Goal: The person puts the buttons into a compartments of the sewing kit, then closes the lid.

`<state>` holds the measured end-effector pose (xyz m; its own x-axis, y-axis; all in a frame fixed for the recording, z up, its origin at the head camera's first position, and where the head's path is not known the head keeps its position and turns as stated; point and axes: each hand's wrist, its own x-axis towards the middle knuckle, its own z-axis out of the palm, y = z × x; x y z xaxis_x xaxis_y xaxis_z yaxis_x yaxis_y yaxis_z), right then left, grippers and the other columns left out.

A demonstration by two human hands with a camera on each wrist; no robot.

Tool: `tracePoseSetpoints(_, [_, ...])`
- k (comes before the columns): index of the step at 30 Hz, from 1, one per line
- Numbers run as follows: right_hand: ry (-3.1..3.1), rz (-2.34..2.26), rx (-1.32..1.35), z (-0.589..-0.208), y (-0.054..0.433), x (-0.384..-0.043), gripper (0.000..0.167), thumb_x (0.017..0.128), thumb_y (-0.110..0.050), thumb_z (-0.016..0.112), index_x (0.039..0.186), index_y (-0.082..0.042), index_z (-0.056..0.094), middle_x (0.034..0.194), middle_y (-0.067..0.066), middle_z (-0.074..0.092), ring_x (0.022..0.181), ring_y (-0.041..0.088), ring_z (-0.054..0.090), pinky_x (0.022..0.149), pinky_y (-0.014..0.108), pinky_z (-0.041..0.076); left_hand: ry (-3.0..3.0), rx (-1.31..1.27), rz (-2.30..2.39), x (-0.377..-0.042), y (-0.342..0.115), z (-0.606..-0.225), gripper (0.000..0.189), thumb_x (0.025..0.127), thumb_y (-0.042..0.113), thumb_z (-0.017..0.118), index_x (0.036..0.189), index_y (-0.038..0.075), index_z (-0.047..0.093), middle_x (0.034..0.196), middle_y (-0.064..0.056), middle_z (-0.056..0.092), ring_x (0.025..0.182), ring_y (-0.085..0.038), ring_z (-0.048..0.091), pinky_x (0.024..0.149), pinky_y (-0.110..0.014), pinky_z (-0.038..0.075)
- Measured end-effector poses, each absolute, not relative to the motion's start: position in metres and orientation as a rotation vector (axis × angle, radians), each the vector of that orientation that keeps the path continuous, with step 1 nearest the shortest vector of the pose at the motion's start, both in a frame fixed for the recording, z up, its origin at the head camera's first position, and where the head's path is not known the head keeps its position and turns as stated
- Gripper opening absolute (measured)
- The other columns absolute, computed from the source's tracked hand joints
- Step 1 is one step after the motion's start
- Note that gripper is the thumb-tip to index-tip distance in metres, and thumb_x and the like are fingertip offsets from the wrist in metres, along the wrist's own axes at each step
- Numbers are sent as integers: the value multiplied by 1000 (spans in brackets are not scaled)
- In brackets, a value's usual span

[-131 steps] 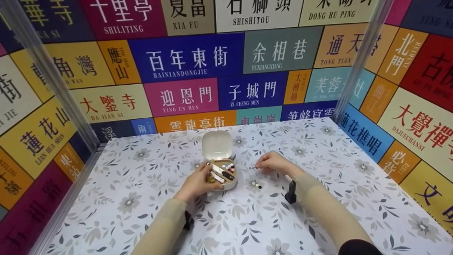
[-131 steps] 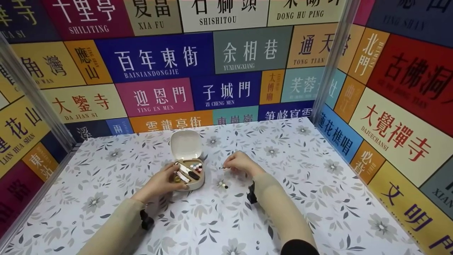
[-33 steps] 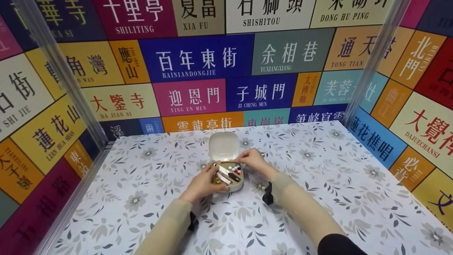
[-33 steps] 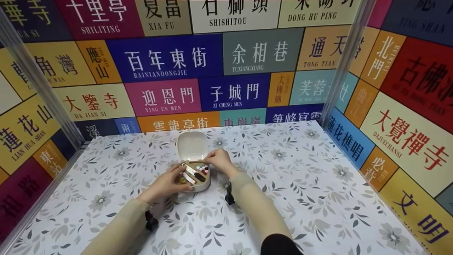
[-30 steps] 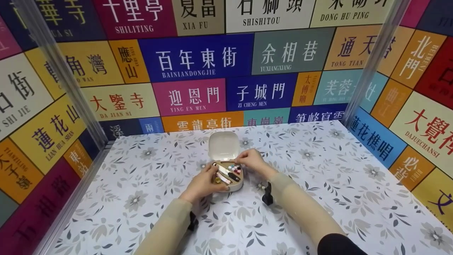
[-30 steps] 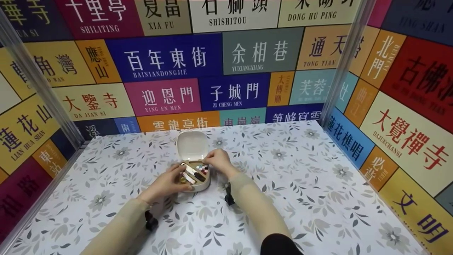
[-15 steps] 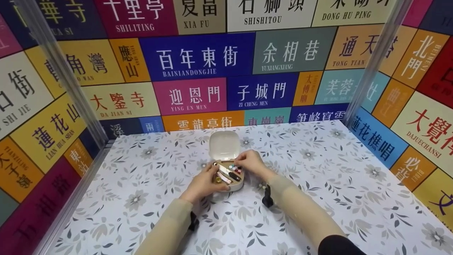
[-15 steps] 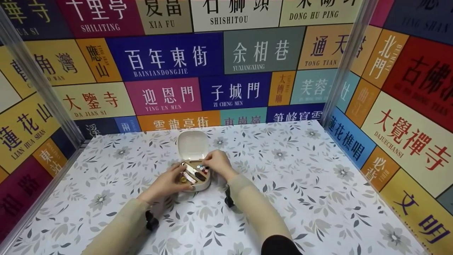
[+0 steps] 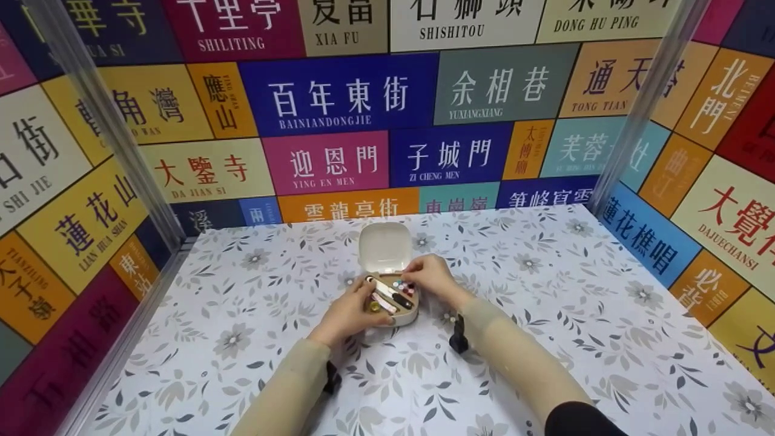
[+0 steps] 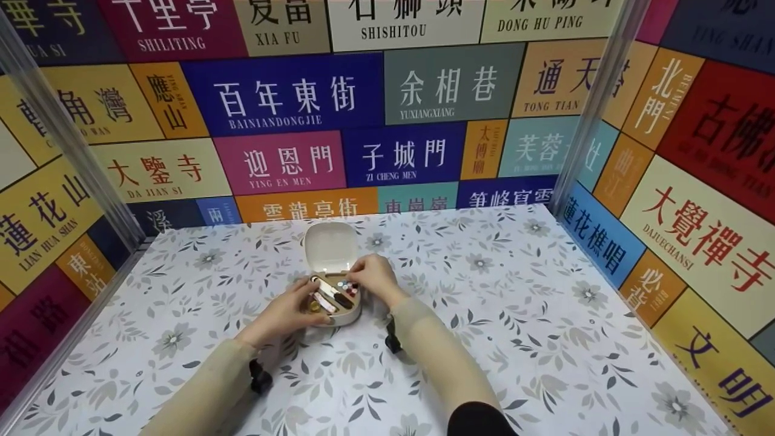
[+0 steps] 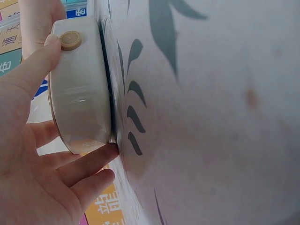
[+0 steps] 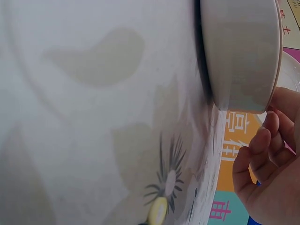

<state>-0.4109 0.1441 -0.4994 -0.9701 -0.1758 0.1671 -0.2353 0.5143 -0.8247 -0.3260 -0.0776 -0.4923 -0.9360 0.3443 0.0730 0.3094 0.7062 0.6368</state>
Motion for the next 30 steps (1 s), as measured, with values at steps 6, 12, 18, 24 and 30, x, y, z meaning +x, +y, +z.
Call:
tracePoseSetpoints(6, [-2677,1439,387,-500,146,-411,9,73,-11,82,75,-7,75,68,-3,68,61,9,59,61,23,50,2863,550,1033,-326,-77,-492,99,72,55,79,149,9,38,158,-14,22,137,-39,33,110,-50,29])
tracePoseSetpoints(12, [-2659,1476,384,-499,147,-410,9,75,-12,82,79,-6,76,72,0,70,64,10,59,63,22,50,2846,532,1044,-326,-77,-492,99,71,55,79,150,11,37,159,-13,21,138,-38,32,111,-50,28])
tracePoseSetpoints(18, [-2657,1515,358,-500,152,-410,7,81,-11,77,82,-4,77,78,2,72,70,12,62,67,23,50,2833,527,1052,-327,-76,-493,100,71,55,79,150,11,37,159,-13,20,138,-38,30,111,-50,27])
tracePoseSetpoints(24, [-2672,1501,322,-498,164,-411,11,83,-14,76,87,-4,77,82,4,73,69,14,62,66,27,52,2822,514,1062,-326,-77,-492,99,71,54,80,150,13,38,159,-11,19,139,-38,30,111,-52,26])
tracePoseSetpoints(30, [-2693,1529,312,-498,183,-407,15,86,-17,74,90,-3,76,85,5,72,70,24,61,58,25,48,2829,498,1065,-327,-77,-491,99,71,54,80,150,14,37,159,-12,21,137,-38,32,111,-51,28])
